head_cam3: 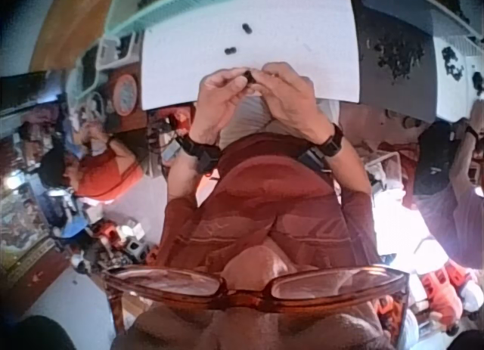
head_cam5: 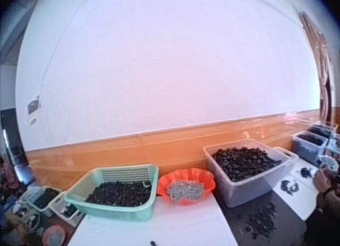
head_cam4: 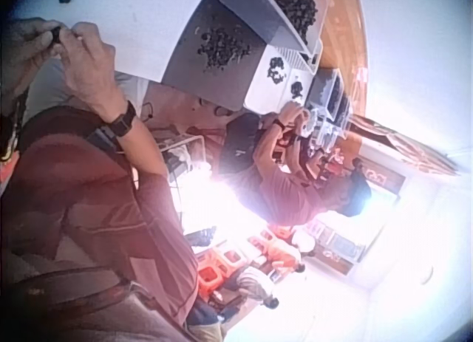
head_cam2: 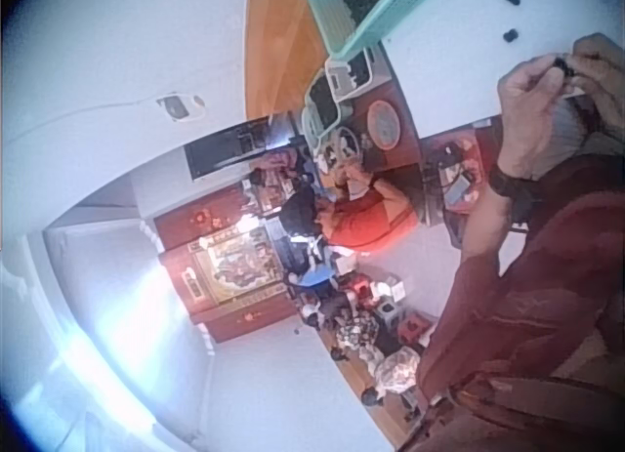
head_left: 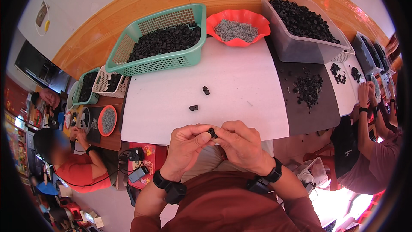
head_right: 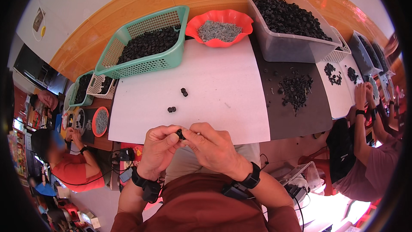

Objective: Assembling small black plastic components by hand at a shared workbench.

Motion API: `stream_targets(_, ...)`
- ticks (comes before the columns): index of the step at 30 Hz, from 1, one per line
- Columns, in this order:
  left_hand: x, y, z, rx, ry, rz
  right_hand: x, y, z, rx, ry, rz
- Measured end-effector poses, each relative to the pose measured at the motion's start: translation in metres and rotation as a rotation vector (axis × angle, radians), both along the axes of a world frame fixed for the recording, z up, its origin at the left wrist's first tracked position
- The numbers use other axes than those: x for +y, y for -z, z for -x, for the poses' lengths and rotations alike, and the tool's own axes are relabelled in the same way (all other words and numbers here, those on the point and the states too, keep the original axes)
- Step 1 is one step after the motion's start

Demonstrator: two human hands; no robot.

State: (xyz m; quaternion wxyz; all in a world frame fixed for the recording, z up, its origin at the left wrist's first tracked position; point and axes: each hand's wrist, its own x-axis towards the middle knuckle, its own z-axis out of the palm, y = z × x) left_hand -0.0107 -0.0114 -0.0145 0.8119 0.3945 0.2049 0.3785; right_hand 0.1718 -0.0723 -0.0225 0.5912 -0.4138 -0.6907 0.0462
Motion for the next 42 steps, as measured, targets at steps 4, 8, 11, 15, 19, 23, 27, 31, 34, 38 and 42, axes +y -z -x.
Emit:
stream_targets(4, -0.003, -0.002, -0.003, 0.046, -0.032, -0.012, 0.000, 0.002, 0.000, -0.022, 0.019, -0.024)
stream_targets(8, -0.007, -0.003, -0.002, 0.080, -0.061, -0.060, -0.002, 0.001, -0.002, -0.055, 0.016, -0.003)
stream_targets(11, -0.007, -0.004, -0.002, 0.097, -0.036, -0.125, -0.003, 0.000, -0.004, -0.070, 0.015, 0.023)
stream_targets(15, -0.008, -0.003, -0.003, 0.124, -0.051, -0.151, -0.005, -0.002, -0.004, -0.037, -0.010, 0.069)
stream_targets(19, -0.009, 0.000, -0.002, 0.138, -0.033, -0.167, -0.007, -0.002, -0.006, 0.007, -0.038, 0.135)
stream_targets(23, -0.012, 0.001, -0.003, 0.168, -0.034, -0.196, -0.009, -0.005, -0.008, 0.032, -0.067, 0.144)
stream_targets(27, -0.016, 0.000, -0.007, 0.150, -0.036, -0.176, -0.012, -0.006, -0.009, 0.021, -0.058, 0.164)
stream_targets(31, -0.021, 0.002, -0.006, 0.145, -0.046, -0.166, -0.013, -0.007, -0.009, -0.017, -0.065, 0.177)
stream_targets(34, -0.021, 0.004, -0.004, 0.180, -0.043, -0.202, -0.013, -0.001, -0.009, 0.011, -0.082, 0.203)
stream_targets(38, -0.023, 0.004, 0.002, 0.197, -0.048, -0.156, -0.016, -0.006, -0.008, 0.013, -0.107, 0.266)
stream_targets(42, -0.025, 0.005, 0.004, 0.155, -0.053, -0.066, -0.021, -0.014, -0.008, -0.112, -0.104, 0.327)
